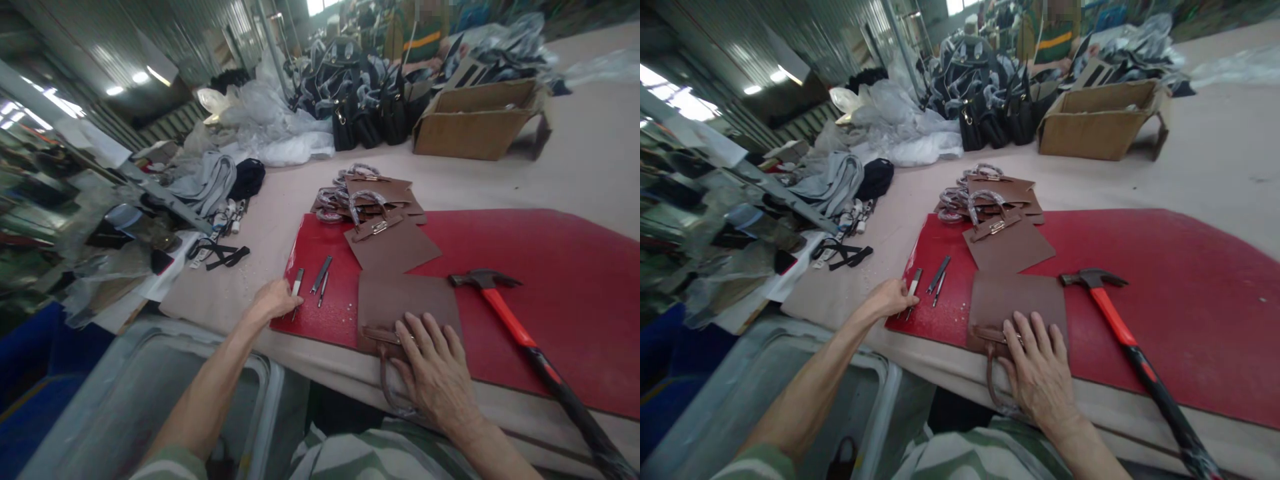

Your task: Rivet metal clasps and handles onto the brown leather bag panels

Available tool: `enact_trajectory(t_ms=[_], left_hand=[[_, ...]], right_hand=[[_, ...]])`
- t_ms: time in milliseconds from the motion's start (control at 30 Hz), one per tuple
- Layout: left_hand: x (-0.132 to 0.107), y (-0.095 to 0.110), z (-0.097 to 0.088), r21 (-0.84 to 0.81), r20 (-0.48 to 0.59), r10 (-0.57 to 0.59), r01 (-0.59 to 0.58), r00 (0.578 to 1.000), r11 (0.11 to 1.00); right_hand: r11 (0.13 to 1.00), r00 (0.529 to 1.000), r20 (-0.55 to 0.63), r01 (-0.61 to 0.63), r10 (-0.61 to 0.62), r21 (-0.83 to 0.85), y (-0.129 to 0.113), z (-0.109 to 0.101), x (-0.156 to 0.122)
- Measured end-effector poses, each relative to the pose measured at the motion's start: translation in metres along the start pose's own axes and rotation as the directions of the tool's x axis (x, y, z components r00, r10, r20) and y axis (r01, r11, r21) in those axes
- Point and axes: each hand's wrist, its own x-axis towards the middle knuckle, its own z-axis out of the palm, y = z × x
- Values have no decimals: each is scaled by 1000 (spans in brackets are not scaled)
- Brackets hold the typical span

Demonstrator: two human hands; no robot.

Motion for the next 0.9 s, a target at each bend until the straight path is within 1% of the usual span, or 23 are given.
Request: enact_trajectory(t_ms=[100,133,167,200,233,267,300,367,433,467,500,567,633,700,800,900], left_hand=[[1,-2,-1,22,32,35,-36,999,999],[1,-5,-1,-1,49,38,-38,998,999],[1,-7,0,-67,69,38,-33,997,997],[0,-10,0,-179,91,41,-25,995,983],[-2,-11,0,-326,107,53,-16,993,945],[-5,-11,1,-486,114,76,-11,991,874],[-9,-8,3,-632,104,107,-17,989,775],[-19,3,8,-825,54,172,-53,984,562],[-31,22,18,-924,13,216,-71,976,376],[-36,33,25,-951,2,235,-71,972,302],[-40,43,32,-968,-11,246,-71,969,239],[-45,59,47,-983,-39,260,-84,965,164],[-47,68,59,-983,-82,266,-121,961,137],[-48,71,67,-973,-136,271,-180,953,145],[-52,70,72,-929,-213,308,-290,927,228],[-59,69,73,-867,-276,362,-393,891,306]], right_hand=[[999,999,38,9,-7,-39,0,-3,-1],[999,998,56,7,-4,-47,0,-4,-2],[999,997,72,2,2,-52,-1,-5,-2],[998,996,84,-4,8,-55,-1,-6,-2],[998,995,96,-9,14,-57,-2,-7,-3],[998,994,105,-13,19,-57,-2,-7,-3],[998,994,112,-15,21,-56,-3,-8,-2],[998,992,122,-15,22,-54,-4,-9,-2],[999,992,126,-15,21,-49,-4,-10,-1],[999,991,130,-16,22,-47,-4,-11,-1],[999,990,136,-18,24,-47,-4,-11,0],[999,989,144,-20,27,-49,-4,-12,0],[998,989,144,-20,27,-52,-5,-12,0],[998,990,139,-18,26,-55,-5,-12,0],[998,990,142,-16,25,-64,-5,-12,0],[997,990,137,-6,16,-73,-6,-12,-1]])
